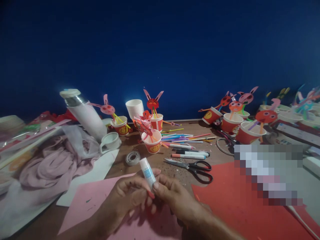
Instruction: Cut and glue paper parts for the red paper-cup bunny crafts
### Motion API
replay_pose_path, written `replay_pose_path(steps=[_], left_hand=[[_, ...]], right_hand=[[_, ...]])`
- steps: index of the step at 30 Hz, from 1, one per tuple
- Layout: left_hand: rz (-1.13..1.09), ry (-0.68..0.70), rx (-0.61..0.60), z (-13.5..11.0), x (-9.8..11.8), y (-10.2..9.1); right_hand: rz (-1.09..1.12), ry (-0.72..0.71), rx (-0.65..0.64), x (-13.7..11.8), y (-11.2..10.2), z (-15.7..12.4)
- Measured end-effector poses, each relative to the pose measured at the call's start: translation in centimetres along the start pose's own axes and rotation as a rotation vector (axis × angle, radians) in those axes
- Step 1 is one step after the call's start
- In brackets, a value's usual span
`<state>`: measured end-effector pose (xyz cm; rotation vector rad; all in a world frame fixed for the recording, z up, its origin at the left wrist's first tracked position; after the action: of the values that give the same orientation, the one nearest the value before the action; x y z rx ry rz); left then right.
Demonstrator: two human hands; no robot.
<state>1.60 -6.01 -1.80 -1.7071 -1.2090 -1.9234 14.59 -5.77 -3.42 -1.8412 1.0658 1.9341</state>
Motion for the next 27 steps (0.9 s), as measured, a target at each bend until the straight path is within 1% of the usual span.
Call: replay_pose_path(steps=[3,5,6,7,9,11,12,13,15,17,19,21,23,25,27], left_hand=[[0.072,0.016,-0.064,0.0,0.3,0.0],[0.108,0.046,-0.043,0.0,0.4,-0.1],[0.140,0.056,-0.014,-0.1,0.4,-0.2],[0.171,0.064,0.016,-0.1,0.3,-0.3],[0.201,0.075,0.057,-0.3,0.2,-0.3],[0.195,0.060,0.057,-0.3,0.1,-0.3],[0.193,0.056,0.054,-0.3,0.2,-0.2],[0.195,0.055,0.051,-0.3,0.3,-0.2],[0.189,0.068,0.042,-0.2,0.7,0.0],[0.151,0.090,0.025,-0.2,1.0,0.2],[0.125,0.069,0.004,-0.1,1.1,0.4],[0.135,0.044,0.014,-0.2,1.2,0.5],[0.180,0.061,0.049,-0.4,1.3,0.4],[0.214,0.107,0.082,-0.6,1.5,0.3],[0.230,0.132,0.097,-0.7,1.4,0.2]], right_hand=[[-0.064,-0.011,-0.009,-0.2,0.1,0.1],[-0.068,-0.017,-0.012,-0.2,0.3,0.3],[-0.071,-0.021,0.003,-0.1,0.4,0.4],[-0.089,-0.023,0.034,-0.1,0.5,0.5],[-0.169,-0.008,0.136,0.0,0.6,0.5],[-0.295,0.021,0.250,0.1,0.6,0.2],[-0.351,0.029,0.286,0.0,0.7,0.0],[-0.392,0.027,0.295,-0.2,0.8,-0.1],[-0.438,0.019,0.263,-0.9,1.1,-0.4],[-0.425,0.044,0.219,-1.6,1.3,-0.7],[-0.376,0.109,0.189,-2.0,1.4,-0.6],[-0.328,0.130,0.179,-1.9,1.3,-0.4],[-0.314,0.072,0.220,-1.5,1.0,-0.2],[-0.282,0.002,0.260,-0.9,0.7,0.0],[-0.216,-0.018,0.249,-0.2,0.5,0.1]])
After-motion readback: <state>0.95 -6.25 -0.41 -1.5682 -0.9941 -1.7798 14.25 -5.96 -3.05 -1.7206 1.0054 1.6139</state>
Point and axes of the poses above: each hand's wrist, its own z-axis towards the middle knuckle, its own y-axis out of the palm, x = y × z, the point moved 3 cm from there along z, towards the middle knuckle, and after that the axes turned 14 degrees about -x, right-handed, at the moved point
